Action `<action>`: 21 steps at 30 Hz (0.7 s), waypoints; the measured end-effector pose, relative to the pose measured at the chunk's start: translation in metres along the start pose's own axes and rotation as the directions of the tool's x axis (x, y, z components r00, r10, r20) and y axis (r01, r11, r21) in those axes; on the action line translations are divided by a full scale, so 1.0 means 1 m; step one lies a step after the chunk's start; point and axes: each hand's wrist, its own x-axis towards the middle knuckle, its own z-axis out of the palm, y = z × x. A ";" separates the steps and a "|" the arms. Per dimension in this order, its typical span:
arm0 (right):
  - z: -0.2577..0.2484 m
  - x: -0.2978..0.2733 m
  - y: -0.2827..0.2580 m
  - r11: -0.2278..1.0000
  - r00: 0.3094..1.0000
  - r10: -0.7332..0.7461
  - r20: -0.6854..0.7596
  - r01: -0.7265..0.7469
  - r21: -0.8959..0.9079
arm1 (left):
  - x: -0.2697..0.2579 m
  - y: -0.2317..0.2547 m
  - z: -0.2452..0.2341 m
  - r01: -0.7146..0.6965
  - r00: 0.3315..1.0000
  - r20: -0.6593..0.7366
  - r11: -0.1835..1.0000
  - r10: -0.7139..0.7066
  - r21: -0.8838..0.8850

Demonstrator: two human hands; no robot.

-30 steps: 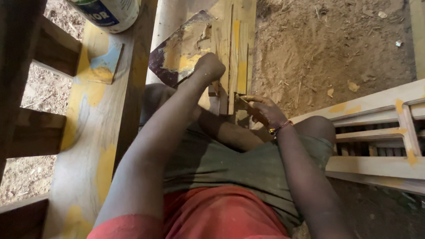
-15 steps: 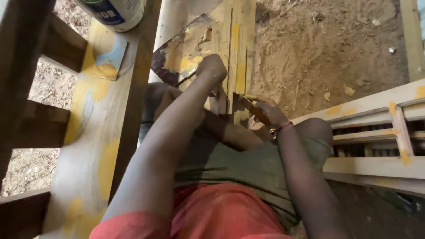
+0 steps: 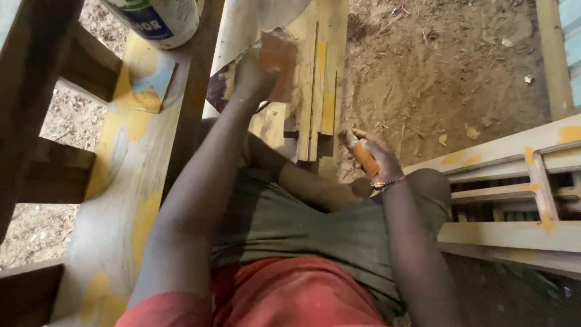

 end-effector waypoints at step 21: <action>0.018 0.014 0.025 0.868 0.991 -0.060 0.122 -0.008 0.496 | -0.080 -0.026 0.059 0.732 0.631 0.736 0.128 0.245 -0.670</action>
